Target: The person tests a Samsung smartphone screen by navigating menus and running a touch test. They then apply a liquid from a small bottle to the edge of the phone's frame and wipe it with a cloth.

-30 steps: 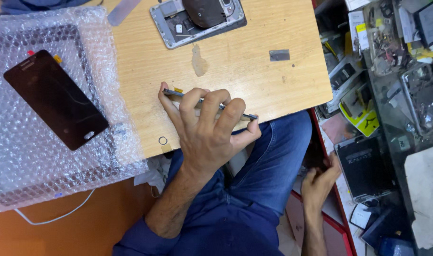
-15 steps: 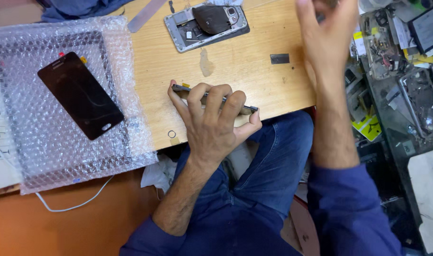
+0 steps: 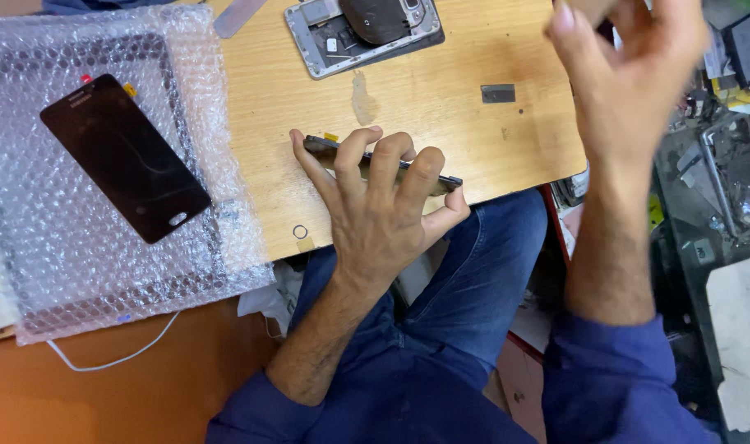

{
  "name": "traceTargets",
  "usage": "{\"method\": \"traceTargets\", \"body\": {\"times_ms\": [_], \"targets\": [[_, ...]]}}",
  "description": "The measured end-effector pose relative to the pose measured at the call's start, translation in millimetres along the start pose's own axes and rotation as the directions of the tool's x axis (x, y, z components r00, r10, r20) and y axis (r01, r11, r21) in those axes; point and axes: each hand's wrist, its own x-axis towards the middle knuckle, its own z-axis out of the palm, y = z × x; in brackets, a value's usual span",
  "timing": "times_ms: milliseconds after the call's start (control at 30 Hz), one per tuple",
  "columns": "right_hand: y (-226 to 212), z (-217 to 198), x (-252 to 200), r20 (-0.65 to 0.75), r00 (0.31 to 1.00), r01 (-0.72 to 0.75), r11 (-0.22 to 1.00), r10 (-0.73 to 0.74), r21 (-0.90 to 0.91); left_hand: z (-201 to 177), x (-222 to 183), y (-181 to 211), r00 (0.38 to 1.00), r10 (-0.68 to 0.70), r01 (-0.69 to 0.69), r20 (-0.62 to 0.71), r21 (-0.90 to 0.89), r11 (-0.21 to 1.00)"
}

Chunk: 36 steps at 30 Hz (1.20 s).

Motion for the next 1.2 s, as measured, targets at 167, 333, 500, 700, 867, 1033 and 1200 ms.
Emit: {"method": "traceTargets", "body": {"times_ms": [167,333,500,700,867,1033,1200], "targets": [[-16.8,-49.0,-81.4,0.218,0.933,0.358,0.787,-0.286,-0.502,4.1,-2.4,-0.7,1.000,-0.003,0.002,0.002,0.026,1.000],[-47.1,-65.9,-120.5,0.319,0.918,0.396,0.499,-0.236,-0.771,7.8,-2.6,-2.5,1.000,0.015,-0.015,0.002,0.022,1.000],[-46.3,-66.4,-129.0,0.327,0.905,0.419,0.451,-0.270,-0.788,5.6,-3.2,-1.4,1.000,0.013,-0.013,0.009,0.005,1.000],[-52.1,-64.1,-128.2,0.363,0.888,0.454,0.412,-0.282,-0.790,3.2,-1.8,1.3,1.000,-0.010,0.009,0.026,0.010,1.000],[-60.5,-58.1,-127.8,0.324,0.913,0.404,0.448,-0.246,-0.798,0.9,-1.2,1.0,1.000,0.000,0.000,0.020,0.007,1.000],[-66.0,-58.3,-135.8,0.300,0.929,0.370,0.465,-0.218,-0.805,2.2,-1.0,1.0,1.000,-0.005,0.005,0.021,0.001,1.000],[-71.2,-53.7,-133.3,0.309,0.923,0.383,0.460,-0.232,-0.801,3.6,-1.6,1.6,1.000,-0.008,0.008,0.010,0.003,1.000]]}}
